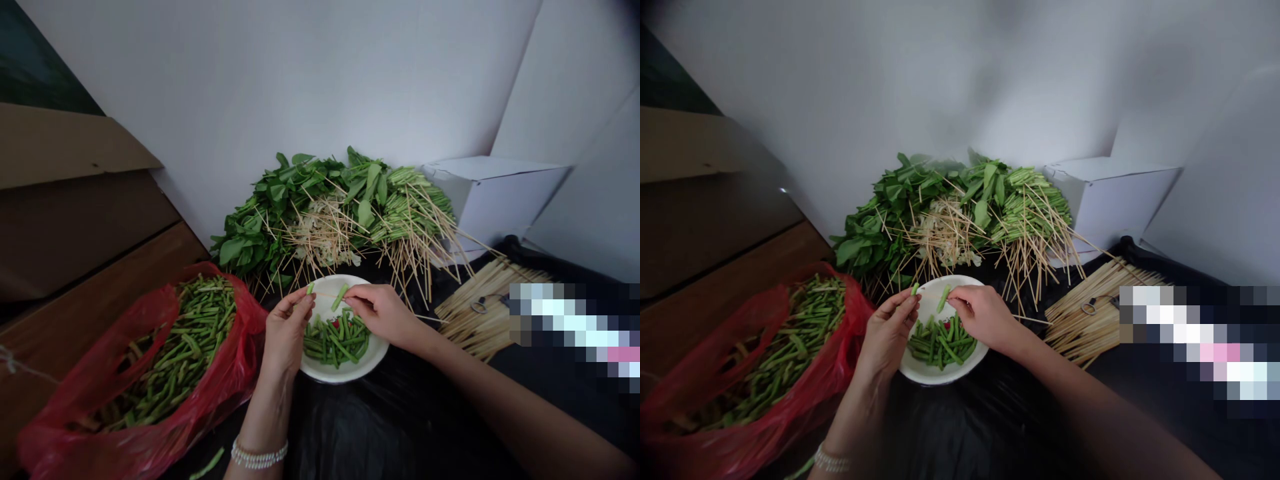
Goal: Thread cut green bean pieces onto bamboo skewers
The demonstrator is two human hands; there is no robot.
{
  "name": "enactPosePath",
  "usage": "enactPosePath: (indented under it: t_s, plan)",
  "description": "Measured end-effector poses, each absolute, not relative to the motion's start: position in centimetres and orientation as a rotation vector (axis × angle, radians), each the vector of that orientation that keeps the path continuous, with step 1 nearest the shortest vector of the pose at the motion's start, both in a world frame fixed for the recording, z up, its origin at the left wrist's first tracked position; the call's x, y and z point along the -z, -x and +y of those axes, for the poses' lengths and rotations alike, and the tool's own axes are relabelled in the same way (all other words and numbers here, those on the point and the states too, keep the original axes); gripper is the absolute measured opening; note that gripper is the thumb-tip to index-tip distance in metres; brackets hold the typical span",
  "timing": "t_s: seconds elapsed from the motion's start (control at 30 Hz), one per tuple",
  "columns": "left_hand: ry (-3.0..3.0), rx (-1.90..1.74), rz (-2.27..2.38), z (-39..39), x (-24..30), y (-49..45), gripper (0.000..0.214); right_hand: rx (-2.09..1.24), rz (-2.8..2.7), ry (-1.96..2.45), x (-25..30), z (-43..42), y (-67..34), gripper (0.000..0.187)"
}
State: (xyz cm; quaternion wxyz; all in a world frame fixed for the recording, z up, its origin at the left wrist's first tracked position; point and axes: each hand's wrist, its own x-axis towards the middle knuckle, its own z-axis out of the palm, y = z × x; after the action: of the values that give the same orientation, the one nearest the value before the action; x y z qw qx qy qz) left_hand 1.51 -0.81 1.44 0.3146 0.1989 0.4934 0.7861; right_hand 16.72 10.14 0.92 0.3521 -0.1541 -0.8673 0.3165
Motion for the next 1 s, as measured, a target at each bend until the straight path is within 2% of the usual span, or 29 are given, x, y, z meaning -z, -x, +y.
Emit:
enactPosePath:
  t_s: [1.0]
  plan:
    - [-0.484,-1.968,1.252,-1.08,-1.56,-1.09,0.026,-0.841,-2.214,0.382,-0.15,9.24,-16.13,0.019]
